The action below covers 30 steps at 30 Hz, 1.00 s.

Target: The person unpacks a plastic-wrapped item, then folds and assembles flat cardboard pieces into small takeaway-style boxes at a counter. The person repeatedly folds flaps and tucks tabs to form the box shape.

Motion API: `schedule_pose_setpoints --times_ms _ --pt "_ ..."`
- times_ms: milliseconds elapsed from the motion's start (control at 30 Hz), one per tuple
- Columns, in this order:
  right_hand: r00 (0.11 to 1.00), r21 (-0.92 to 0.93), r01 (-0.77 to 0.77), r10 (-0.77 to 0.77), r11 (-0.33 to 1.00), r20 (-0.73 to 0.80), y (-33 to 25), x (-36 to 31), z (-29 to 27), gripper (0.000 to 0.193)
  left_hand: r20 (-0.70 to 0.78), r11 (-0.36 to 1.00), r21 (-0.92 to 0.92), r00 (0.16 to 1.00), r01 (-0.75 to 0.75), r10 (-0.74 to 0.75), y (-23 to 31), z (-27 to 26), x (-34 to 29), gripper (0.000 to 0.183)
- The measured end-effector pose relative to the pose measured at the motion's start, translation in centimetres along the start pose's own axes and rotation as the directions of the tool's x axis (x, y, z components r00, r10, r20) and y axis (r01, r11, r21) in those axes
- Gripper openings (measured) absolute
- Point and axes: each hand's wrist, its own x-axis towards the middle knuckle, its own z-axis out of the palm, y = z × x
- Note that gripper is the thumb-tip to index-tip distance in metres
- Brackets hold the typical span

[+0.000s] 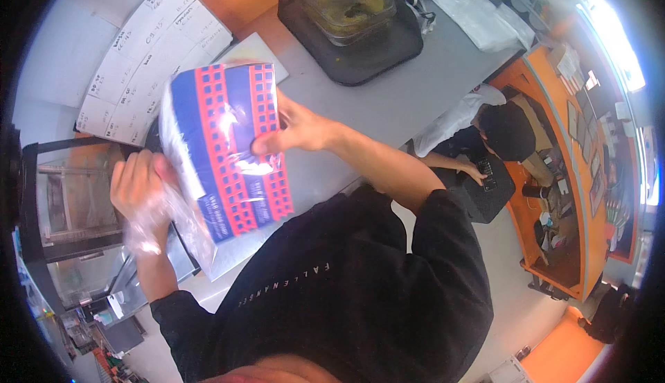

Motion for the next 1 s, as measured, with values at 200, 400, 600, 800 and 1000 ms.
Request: schedule_pose_setpoints --times_ms 200,400,600,800,1000 --pt "0.611 -0.74 0.639 -0.723 0.21 0.322 0.5 -1.1 2.0 0.123 0.086 0.752 -0.557 0.925 0.353 -0.371 0.0 1.9 -2.8 0.043" --pt "0.945 0.74 -0.117 0.305 0.662 -0.122 5.6 -1.7 4.3 0.089 0.011 0.465 -0.864 0.93 0.194 -0.367 2.0 4.6 -4.9 0.043" --pt "0.943 0.025 0.165 -0.151 0.986 -0.296 8.1 -2.1 1.2 0.105 0.24 0.793 -0.548 0.958 0.265 -0.154 2.0 6.9 -6.5 0.042" --pt "0.919 -0.839 -0.031 -0.314 0.543 -0.237 11.4 -7.3 -1.2 0.123 0.722 0.305 -0.492 0.578 0.815 -0.38 8.0 11.7 -9.3 0.028" --pt "0.879 -0.826 -0.464 0.277 0.319 -0.387 13.5 -13.9 -3.6 0.103 0.387 0.686 -0.566 0.882 0.458 -0.269 17.5 17.9 -15.5 0.012"
